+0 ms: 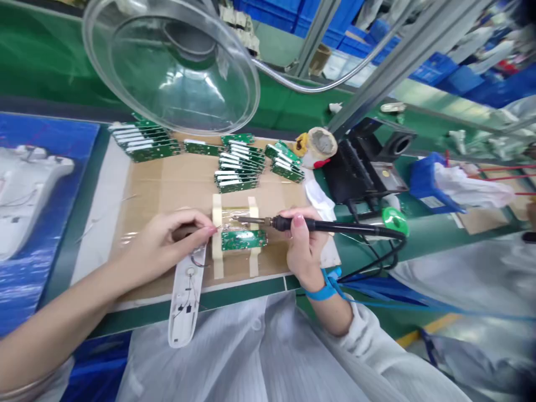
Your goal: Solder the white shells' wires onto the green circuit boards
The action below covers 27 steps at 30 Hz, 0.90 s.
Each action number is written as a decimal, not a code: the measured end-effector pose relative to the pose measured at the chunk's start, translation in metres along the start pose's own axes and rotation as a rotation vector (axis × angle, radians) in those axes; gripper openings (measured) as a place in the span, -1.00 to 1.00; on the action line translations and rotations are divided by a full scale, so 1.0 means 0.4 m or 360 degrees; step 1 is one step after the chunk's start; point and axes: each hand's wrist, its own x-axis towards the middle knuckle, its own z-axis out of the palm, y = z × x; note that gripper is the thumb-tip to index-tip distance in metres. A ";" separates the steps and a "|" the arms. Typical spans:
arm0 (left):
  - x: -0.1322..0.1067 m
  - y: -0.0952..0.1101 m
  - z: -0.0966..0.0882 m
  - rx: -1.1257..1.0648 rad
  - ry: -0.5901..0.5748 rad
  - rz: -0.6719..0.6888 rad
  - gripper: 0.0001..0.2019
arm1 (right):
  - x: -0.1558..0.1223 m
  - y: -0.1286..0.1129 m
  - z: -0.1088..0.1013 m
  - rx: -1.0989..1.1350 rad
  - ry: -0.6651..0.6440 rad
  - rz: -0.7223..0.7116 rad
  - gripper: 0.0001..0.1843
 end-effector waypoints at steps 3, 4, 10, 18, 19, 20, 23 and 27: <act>0.008 0.014 0.004 0.0080 -0.0164 0.0022 -0.69 | -0.011 0.009 0.006 0.0095 -0.0144 -0.0145 -0.73; 0.010 0.017 0.005 0.0129 -0.0187 0.0052 -0.68 | -0.012 0.011 0.005 0.0091 -0.0195 -0.0174 -0.75; 0.021 0.030 0.004 0.0283 -0.0271 0.0076 -0.72 | -0.009 0.011 -0.001 -0.0014 -0.0311 -0.0213 -0.80; 0.016 0.029 0.012 0.0328 -0.0211 0.0091 -0.75 | -0.009 0.009 0.001 0.0019 -0.0352 -0.0252 -0.83; 0.014 0.028 0.014 0.0333 -0.0199 0.0098 -0.75 | -0.009 0.010 0.001 0.0006 -0.0354 -0.0253 -0.82; 0.013 0.027 0.015 0.0337 -0.0190 0.0103 -0.75 | -0.009 0.010 0.002 -0.0009 -0.0356 -0.0253 -0.82; 0.011 0.027 0.017 0.0341 -0.0182 0.0111 -0.76 | -0.008 0.006 0.003 -0.0041 -0.0343 -0.0253 -0.81; 0.012 0.029 0.019 0.0340 -0.0176 0.0106 -0.77 | -0.004 -0.004 0.002 0.0009 -0.0229 -0.0253 -0.77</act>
